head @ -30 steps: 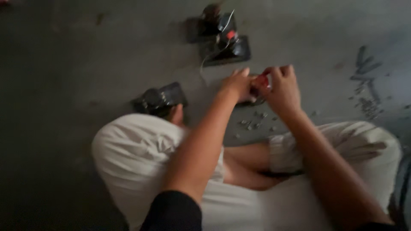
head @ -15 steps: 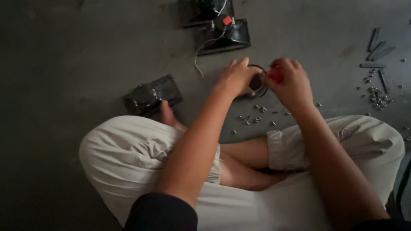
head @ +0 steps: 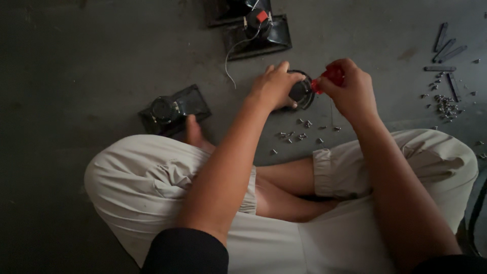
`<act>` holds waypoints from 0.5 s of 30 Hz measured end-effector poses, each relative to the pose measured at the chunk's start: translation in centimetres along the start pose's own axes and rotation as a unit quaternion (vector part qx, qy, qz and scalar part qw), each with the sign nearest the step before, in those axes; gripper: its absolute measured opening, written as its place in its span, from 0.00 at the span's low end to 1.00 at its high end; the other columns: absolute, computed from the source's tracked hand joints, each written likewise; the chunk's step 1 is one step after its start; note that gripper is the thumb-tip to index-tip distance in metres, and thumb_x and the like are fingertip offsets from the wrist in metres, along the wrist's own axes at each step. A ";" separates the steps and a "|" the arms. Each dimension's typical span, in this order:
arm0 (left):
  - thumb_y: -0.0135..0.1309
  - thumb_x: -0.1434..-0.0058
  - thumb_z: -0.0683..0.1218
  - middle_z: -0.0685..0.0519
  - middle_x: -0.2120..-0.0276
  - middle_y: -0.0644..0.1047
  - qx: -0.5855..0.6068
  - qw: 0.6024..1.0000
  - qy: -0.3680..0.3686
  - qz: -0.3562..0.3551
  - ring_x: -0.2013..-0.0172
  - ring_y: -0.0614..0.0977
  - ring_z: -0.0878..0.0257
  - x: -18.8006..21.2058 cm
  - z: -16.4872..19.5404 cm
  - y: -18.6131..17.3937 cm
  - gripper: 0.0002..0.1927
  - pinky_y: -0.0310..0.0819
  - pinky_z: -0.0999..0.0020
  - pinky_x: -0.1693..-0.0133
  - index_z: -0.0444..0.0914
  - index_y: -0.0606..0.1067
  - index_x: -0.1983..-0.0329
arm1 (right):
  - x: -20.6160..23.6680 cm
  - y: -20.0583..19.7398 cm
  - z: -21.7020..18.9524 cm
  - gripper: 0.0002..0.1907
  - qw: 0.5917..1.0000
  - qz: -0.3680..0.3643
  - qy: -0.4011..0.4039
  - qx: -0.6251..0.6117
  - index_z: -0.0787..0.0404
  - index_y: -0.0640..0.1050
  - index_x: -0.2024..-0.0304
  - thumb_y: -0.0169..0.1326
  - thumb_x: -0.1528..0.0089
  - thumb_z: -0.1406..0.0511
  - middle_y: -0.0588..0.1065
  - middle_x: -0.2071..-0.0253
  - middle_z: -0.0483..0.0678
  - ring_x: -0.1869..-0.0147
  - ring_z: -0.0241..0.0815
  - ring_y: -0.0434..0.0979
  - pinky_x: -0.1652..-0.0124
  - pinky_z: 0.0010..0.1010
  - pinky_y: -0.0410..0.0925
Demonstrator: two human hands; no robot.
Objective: The person sits on the floor and uses a red-handled screwdriver to tighten screws on a small black electronic device. They repeatedly pick up screws from the floor and insert them into the device, securing them with the screwdriver.
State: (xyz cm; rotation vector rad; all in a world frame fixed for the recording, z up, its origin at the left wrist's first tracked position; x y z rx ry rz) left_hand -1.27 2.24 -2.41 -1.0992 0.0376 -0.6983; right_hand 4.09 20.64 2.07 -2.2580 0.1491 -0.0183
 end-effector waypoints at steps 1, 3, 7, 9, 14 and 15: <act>0.74 0.55 0.54 0.55 0.38 0.68 0.003 1.000 -0.001 0.003 0.36 0.69 0.51 0.0 0.0 0.0 0.40 0.73 0.52 0.41 0.61 0.72 0.37 | 0.0 0.0 -0.1 0.23 1.000 -0.002 0.004 0.003 0.67 0.78 0.47 0.66 0.40 0.60 0.80 0.56 0.59 0.54 0.50 0.83 0.55 0.37 0.75; 0.74 0.57 0.54 0.56 0.38 0.67 0.009 1.000 -0.004 0.008 0.36 0.69 0.52 0.0 0.1 0.0 0.41 0.72 0.52 0.41 0.61 0.72 0.37 | 0.0 -0.1 -0.3 0.23 1.000 0.001 -0.001 0.009 0.67 0.78 0.47 0.66 0.39 0.60 0.80 0.55 0.59 0.53 0.51 0.83 0.54 0.38 0.75; 0.75 0.58 0.54 0.56 0.38 0.66 0.011 1.000 -0.009 0.010 0.36 0.68 0.52 -0.1 0.3 -0.1 0.42 0.71 0.52 0.41 0.61 0.72 0.38 | -0.1 -0.2 -0.5 0.24 1.000 0.006 -0.006 0.013 0.67 0.78 0.47 0.67 0.40 0.60 0.80 0.54 0.60 0.52 0.52 0.83 0.53 0.39 0.75; 0.75 0.59 0.54 0.57 0.38 0.66 -0.007 1.000 -0.020 -0.002 0.37 0.69 0.53 -0.2 0.5 -0.1 0.43 0.70 0.52 0.41 0.62 0.71 0.37 | 0.0 -0.2 -0.6 0.24 1.000 0.004 -0.003 0.016 0.67 0.78 0.46 0.67 0.39 0.59 0.80 0.54 0.61 0.52 0.53 0.82 0.53 0.40 0.75; 0.74 0.56 0.53 0.57 0.39 0.68 0.001 1.000 -0.004 -0.001 0.37 0.70 0.53 0.1 0.4 -0.4 0.41 0.73 0.54 0.41 0.60 0.72 0.37 | 0.3 -0.2 -0.7 0.24 1.000 0.001 -0.002 0.012 0.67 0.78 0.47 0.67 0.40 0.60 0.80 0.53 0.61 0.51 0.53 0.82 0.53 0.41 0.74; 0.74 0.56 0.53 0.57 0.39 0.68 0.001 1.000 -0.007 -0.003 0.37 0.70 0.53 0.2 0.4 -0.4 0.41 0.73 0.54 0.42 0.60 0.72 0.37 | 0.3 -0.2 -0.8 0.24 1.000 0.001 -0.009 0.016 0.67 0.78 0.47 0.67 0.40 0.60 0.80 0.53 0.61 0.51 0.54 0.82 0.54 0.41 0.75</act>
Point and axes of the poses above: each hand's wrist, its own x-axis away from the middle knuckle, its own y-axis out of the palm, z = x × y, the point moved 3 cm from there along -x, towards the middle knuckle
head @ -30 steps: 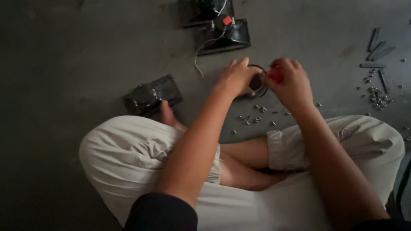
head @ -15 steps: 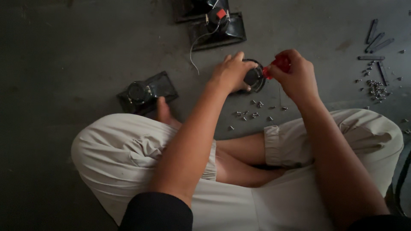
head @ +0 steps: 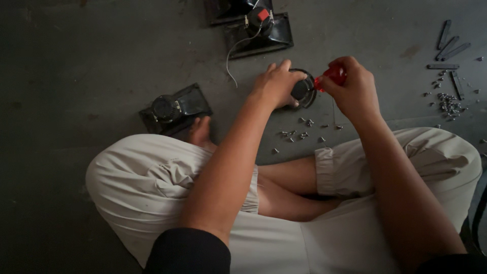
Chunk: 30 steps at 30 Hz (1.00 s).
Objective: The person sits on the floor and uses a red-handled screwdriver to tighten screws on a small black electronic device. They repeatedly pick up screws from the floor and insert them into the device, securing them with the screwdriver.
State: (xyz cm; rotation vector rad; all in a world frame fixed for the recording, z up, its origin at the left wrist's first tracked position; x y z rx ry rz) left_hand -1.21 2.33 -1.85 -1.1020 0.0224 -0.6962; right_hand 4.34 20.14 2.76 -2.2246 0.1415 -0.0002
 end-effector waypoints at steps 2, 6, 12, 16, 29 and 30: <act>0.74 0.56 0.53 0.57 0.39 0.67 0.000 1.000 -0.004 -0.001 0.37 0.70 0.53 0.0 0.0 0.0 0.41 0.73 0.53 0.42 0.60 0.72 0.37 | -0.1 0.0 -0.1 0.25 1.000 0.001 -0.013 0.010 0.68 0.78 0.46 0.67 0.40 0.60 0.79 0.53 0.61 0.51 0.54 0.82 0.54 0.41 0.75; 0.74 0.56 0.53 0.57 0.39 0.67 0.002 1.000 -0.001 0.008 0.37 0.70 0.53 -0.1 0.0 0.1 0.41 0.73 0.53 0.42 0.61 0.72 0.37 | -0.3 0.1 0.2 0.24 1.000 -0.002 0.006 0.013 0.68 0.78 0.47 0.67 0.39 0.59 0.80 0.53 0.61 0.51 0.53 0.83 0.54 0.40 0.75; 0.75 0.57 0.53 0.57 0.39 0.67 0.010 1.000 0.005 0.014 0.37 0.69 0.52 -0.1 -0.2 0.3 0.41 0.73 0.53 0.42 0.61 0.72 0.38 | -0.2 0.4 0.2 0.24 1.000 0.001 -0.021 0.020 0.67 0.78 0.47 0.68 0.39 0.59 0.80 0.54 0.60 0.53 0.53 0.83 0.54 0.39 0.74; 0.75 0.57 0.53 0.56 0.39 0.68 0.009 1.000 0.008 0.011 0.38 0.70 0.51 -0.2 -0.3 0.4 0.41 0.72 0.53 0.42 0.61 0.72 0.37 | 0.0 0.3 -0.2 0.23 0.998 0.001 -0.063 0.028 0.65 0.79 0.46 0.68 0.39 0.60 0.79 0.52 0.60 0.51 0.56 0.81 0.53 0.41 0.74; 0.74 0.57 0.52 0.56 0.39 0.67 0.006 1.000 0.010 0.020 0.37 0.69 0.50 -0.2 -0.2 0.3 0.41 0.72 0.52 0.42 0.61 0.73 0.38 | 0.3 0.4 -1.0 0.22 0.997 -0.069 -0.004 0.033 0.58 0.76 0.41 0.63 0.35 0.59 0.73 0.43 0.57 0.45 0.55 0.79 0.44 0.43 0.72; 0.75 0.58 0.52 0.56 0.38 0.67 0.004 1.000 0.007 0.021 0.37 0.69 0.50 -0.2 -0.2 0.3 0.41 0.72 0.52 0.42 0.61 0.73 0.38 | 0.2 0.5 -0.6 0.25 0.998 -0.068 -0.014 0.006 0.61 0.73 0.41 0.64 0.37 0.61 0.74 0.44 0.56 0.44 0.54 0.79 0.45 0.41 0.72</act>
Point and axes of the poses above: each hand's wrist, its own x-axis away from the middle knuckle, its own y-axis out of the palm, z = x × y, the point moved 3 cm from there along -x, towards the middle knuckle
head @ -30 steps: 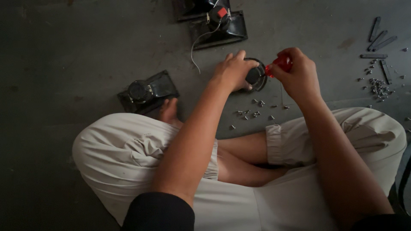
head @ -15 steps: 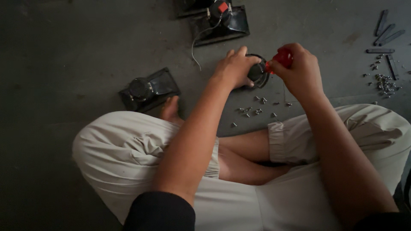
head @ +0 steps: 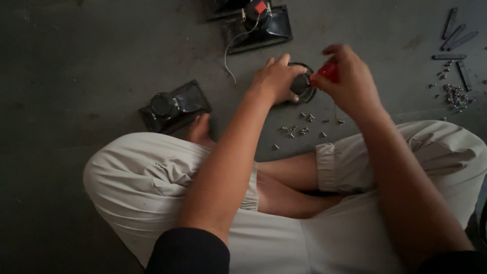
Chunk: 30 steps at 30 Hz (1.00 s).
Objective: The person sits on the floor and uses a red-handled screwdriver to tighten screws on a small black electronic device. They repeatedly pick up screws from the floor and insert them into the device, securing them with the screwdriver.
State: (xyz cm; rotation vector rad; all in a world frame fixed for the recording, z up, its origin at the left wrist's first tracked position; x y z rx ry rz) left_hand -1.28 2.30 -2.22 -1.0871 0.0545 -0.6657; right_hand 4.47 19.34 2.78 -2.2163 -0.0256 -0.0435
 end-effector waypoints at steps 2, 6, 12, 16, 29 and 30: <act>0.74 0.56 0.52 0.56 0.39 0.68 0.001 1.000 -0.001 -0.010 0.37 0.70 0.51 0.1 0.0 -0.1 0.41 0.72 0.52 0.42 0.61 0.72 0.37 | -0.4 -0.1 1.0 0.32 0.998 0.001 -0.025 -0.051 0.67 0.66 0.40 0.66 0.42 0.63 0.76 0.46 0.54 0.43 0.53 0.79 0.45 0.39 0.73; 0.74 0.56 0.53 0.56 0.40 0.68 0.002 1.000 0.007 -0.002 0.38 0.70 0.50 0.4 0.1 -0.3 0.41 0.72 0.52 0.42 0.60 0.72 0.37 | -1.0 1.2 2.1 0.27 0.993 0.014 -0.111 0.025 0.69 0.72 0.45 0.69 0.43 0.70 0.71 0.48 0.63 0.47 0.62 0.76 0.50 0.42 0.73; 0.74 0.57 0.53 0.56 0.40 0.67 0.000 1.000 -0.008 -0.017 0.37 0.69 0.51 0.2 0.1 -0.2 0.41 0.71 0.52 0.42 0.61 0.72 0.38 | -1.7 2.6 2.5 0.24 0.947 0.035 0.097 -0.305 0.67 0.71 0.50 0.68 0.41 0.64 0.77 0.58 0.52 0.58 0.42 0.81 0.58 0.33 0.76; 0.74 0.56 0.52 0.56 0.39 0.67 0.005 1.000 0.005 -0.012 0.37 0.69 0.51 0.1 0.0 -0.1 0.41 0.72 0.53 0.41 0.60 0.72 0.37 | -1.5 1.8 1.2 0.21 0.966 0.013 0.075 -0.247 0.68 0.79 0.50 0.69 0.42 0.66 0.79 0.57 0.52 0.56 0.40 0.81 0.56 0.29 0.75; 0.74 0.56 0.53 0.57 0.39 0.67 -0.010 0.999 -0.009 -0.033 0.36 0.68 0.52 0.2 0.0 -0.3 0.40 0.71 0.53 0.41 0.61 0.72 0.37 | -0.8 2.3 0.7 0.26 0.998 0.052 -0.021 -0.041 0.61 0.73 0.41 0.69 0.33 0.56 0.64 0.42 0.65 0.42 0.57 0.72 0.46 0.45 0.72; 0.74 0.56 0.54 0.57 0.39 0.67 -0.012 0.999 -0.013 -0.037 0.36 0.68 0.52 0.2 -0.1 -0.3 0.40 0.71 0.53 0.41 0.60 0.71 0.38 | -0.8 2.4 0.6 0.26 0.999 0.040 0.000 -0.032 0.60 0.73 0.41 0.68 0.34 0.56 0.66 0.43 0.63 0.42 0.56 0.73 0.46 0.44 0.72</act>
Point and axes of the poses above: each hand's wrist, its own x-axis away from the middle knuckle, its own y-axis out of the palm, z = x × y, the point moved 3 cm from there along -x, towards the middle knuckle
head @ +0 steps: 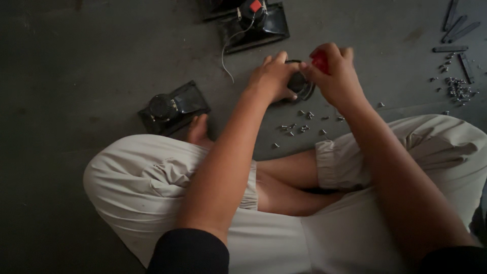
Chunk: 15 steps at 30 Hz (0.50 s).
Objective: The person sits on the floor and uses a red-handled screwdriver to tighten screws on a small black electronic device. They repeatedly pick up screws from the floor and insert them into the device, securing them with the screwdriver.
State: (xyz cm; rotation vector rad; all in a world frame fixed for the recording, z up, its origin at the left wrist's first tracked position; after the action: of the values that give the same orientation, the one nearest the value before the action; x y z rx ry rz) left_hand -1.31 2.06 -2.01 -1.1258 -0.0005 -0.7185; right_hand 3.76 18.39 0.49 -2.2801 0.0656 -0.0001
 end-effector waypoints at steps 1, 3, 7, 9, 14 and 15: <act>0.74 0.56 0.54 0.57 0.39 0.67 0.002 1.000 0.004 0.009 0.36 0.68 0.52 0.0 0.0 0.0 0.40 0.71 0.52 0.41 0.61 0.71 0.38 | 0.0 -0.1 -0.1 0.25 1.000 -0.011 0.021 0.009 0.59 0.74 0.41 0.68 0.34 0.56 0.69 0.43 0.60 0.42 0.55 0.74 0.47 0.44 0.72; 0.74 0.56 0.54 0.56 0.39 0.67 0.005 1.000 0.013 0.027 0.37 0.68 0.51 -0.1 0.1 0.1 0.41 0.70 0.51 0.41 0.64 0.71 0.38 | -0.1 -0.6 -0.3 0.28 0.998 -0.030 0.043 -0.020 0.58 0.72 0.41 0.68 0.38 0.57 0.72 0.44 0.56 0.44 0.51 0.77 0.48 0.40 0.73; 0.75 0.58 0.54 0.57 0.40 0.67 0.021 0.999 0.014 0.041 0.38 0.69 0.52 -0.2 -0.1 0.5 0.40 0.71 0.51 0.43 0.64 0.73 0.39 | -0.6 -2.3 -0.5 0.31 0.993 -0.078 0.012 -0.083 0.59 0.72 0.40 0.67 0.45 0.62 0.75 0.45 0.52 0.44 0.46 0.80 0.50 0.33 0.76; 0.74 0.56 0.54 0.57 0.41 0.69 0.027 0.999 0.021 0.032 0.38 0.71 0.52 -0.1 -0.3 0.6 0.39 0.72 0.53 0.41 0.63 0.73 0.39 | -0.6 -2.3 -0.7 0.29 0.994 -0.086 -0.021 -0.063 0.61 0.74 0.41 0.66 0.44 0.64 0.73 0.43 0.54 0.42 0.47 0.78 0.50 0.33 0.76; 0.75 0.57 0.54 0.57 0.41 0.68 0.016 1.000 0.007 0.026 0.38 0.70 0.53 -0.3 0.0 0.4 0.40 0.72 0.53 0.42 0.62 0.73 0.39 | -0.1 -0.3 -0.9 0.28 0.998 -0.042 0.037 -0.012 0.62 0.73 0.41 0.69 0.37 0.57 0.66 0.43 0.59 0.43 0.53 0.73 0.52 0.37 0.74; 0.75 0.58 0.54 0.58 0.41 0.68 0.014 1.000 -0.001 0.021 0.38 0.70 0.53 -0.4 0.1 0.4 0.41 0.72 0.53 0.42 0.62 0.73 0.39 | 0.0 -0.2 -1.0 0.27 0.999 -0.029 0.026 0.006 0.62 0.74 0.42 0.70 0.37 0.57 0.68 0.44 0.59 0.43 0.54 0.73 0.51 0.39 0.73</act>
State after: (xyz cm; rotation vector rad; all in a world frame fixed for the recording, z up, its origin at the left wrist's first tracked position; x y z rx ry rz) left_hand -1.41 2.46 -2.46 -1.0963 0.0107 -0.6775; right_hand 3.70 17.75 1.28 -2.2698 0.0264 -0.0897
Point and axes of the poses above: each hand's wrist, its own x-axis away from the middle knuckle, its own y-axis out of the palm, z = x × y, the point moved 3 cm from there along -x, towards the middle knuckle
